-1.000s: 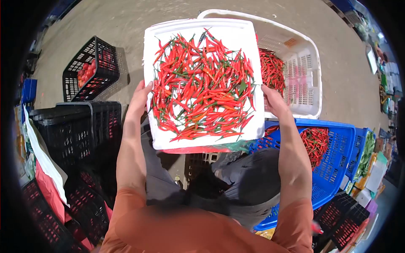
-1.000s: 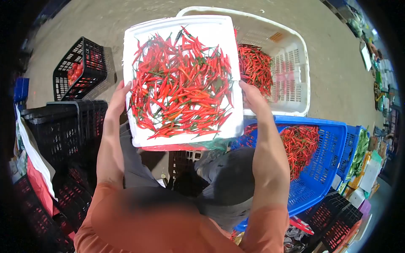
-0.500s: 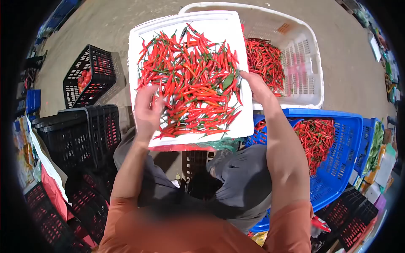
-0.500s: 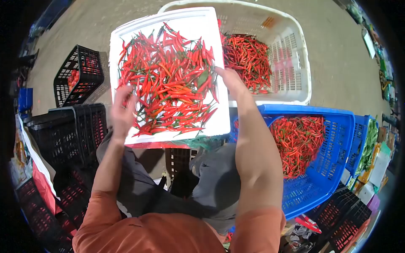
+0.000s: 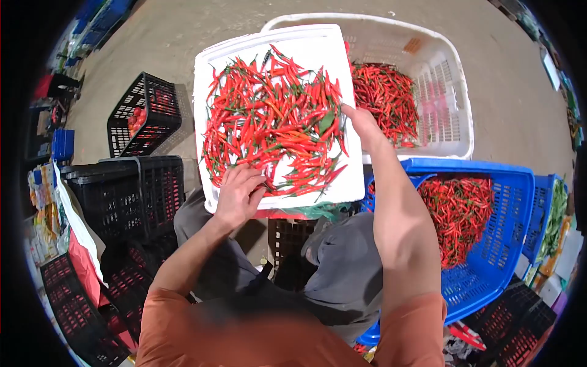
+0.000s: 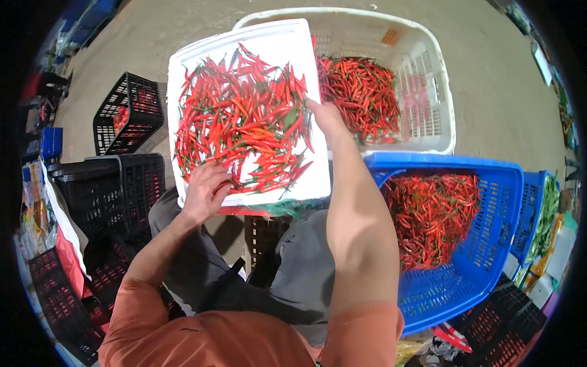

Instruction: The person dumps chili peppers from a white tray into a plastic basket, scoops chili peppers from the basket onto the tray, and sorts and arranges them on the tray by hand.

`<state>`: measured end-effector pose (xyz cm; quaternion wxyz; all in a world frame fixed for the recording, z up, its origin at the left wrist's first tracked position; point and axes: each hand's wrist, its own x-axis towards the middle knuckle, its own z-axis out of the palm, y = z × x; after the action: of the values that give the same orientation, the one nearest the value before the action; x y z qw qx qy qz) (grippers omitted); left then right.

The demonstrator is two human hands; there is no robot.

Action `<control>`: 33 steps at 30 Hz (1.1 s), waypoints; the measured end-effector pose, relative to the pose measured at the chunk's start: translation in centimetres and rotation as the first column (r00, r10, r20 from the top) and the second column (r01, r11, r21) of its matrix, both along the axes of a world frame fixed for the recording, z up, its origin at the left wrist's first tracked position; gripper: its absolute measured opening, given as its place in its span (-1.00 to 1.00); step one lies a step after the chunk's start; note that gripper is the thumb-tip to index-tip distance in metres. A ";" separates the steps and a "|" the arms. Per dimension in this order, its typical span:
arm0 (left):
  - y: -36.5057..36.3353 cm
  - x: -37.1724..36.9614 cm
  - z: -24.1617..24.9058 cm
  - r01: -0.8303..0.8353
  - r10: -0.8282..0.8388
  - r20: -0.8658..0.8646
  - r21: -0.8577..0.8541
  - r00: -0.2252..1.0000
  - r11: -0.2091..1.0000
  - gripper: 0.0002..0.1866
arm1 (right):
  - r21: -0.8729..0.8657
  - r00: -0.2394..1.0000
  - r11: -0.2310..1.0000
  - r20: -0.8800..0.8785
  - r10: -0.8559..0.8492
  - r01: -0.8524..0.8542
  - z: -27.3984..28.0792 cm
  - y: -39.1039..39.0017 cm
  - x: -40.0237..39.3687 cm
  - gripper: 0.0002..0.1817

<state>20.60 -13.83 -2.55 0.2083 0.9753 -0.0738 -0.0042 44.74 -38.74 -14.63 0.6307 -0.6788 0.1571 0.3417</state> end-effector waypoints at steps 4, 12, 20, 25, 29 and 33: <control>-3.0 1.5 0.3 -0.077 0.096 0.118 -0.150 0.988 0.986 -0.64 | -0.089 0.999 0.996 0.032 0.026 -0.023 0.0 0.3 0.3 -0.37; -5.1 6.1 -0.4 -0.030 0.034 -0.055 0.065 0.998 0.997 -0.45 | -0.161 0.995 0.986 0.083 0.045 -0.031 0.6 0.0 0.7 -0.16; -2.1 3.0 0.5 -0.042 0.052 0.059 -0.154 0.997 0.987 -0.82 | -0.123 0.994 0.992 0.104 0.021 -0.008 3.4 0.8 0.5 -0.28; -5.1 7.8 0.7 -0.112 0.159 0.136 -0.304 0.978 0.946 -0.84 | -0.252 0.993 0.968 0.110 0.039 -0.010 2.9 1.1 0.7 -0.23; -9.4 12.1 -1.1 -0.135 0.137 0.000 -0.165 0.991 0.977 -0.77 | -0.232 0.986 0.973 0.158 0.052 -0.014 0.8 0.6 1.0 -0.23; -10.5 13.8 -3.6 -0.196 0.199 0.036 -0.073 0.979 0.978 -0.77 | -0.229 0.986 0.973 0.157 0.059 -0.022 1.4 0.7 0.8 -0.21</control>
<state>34.40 -24.35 -6.15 0.2396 0.9699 0.0188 0.0400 45.53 -38.05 -13.27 0.5528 -0.7749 0.1291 0.2780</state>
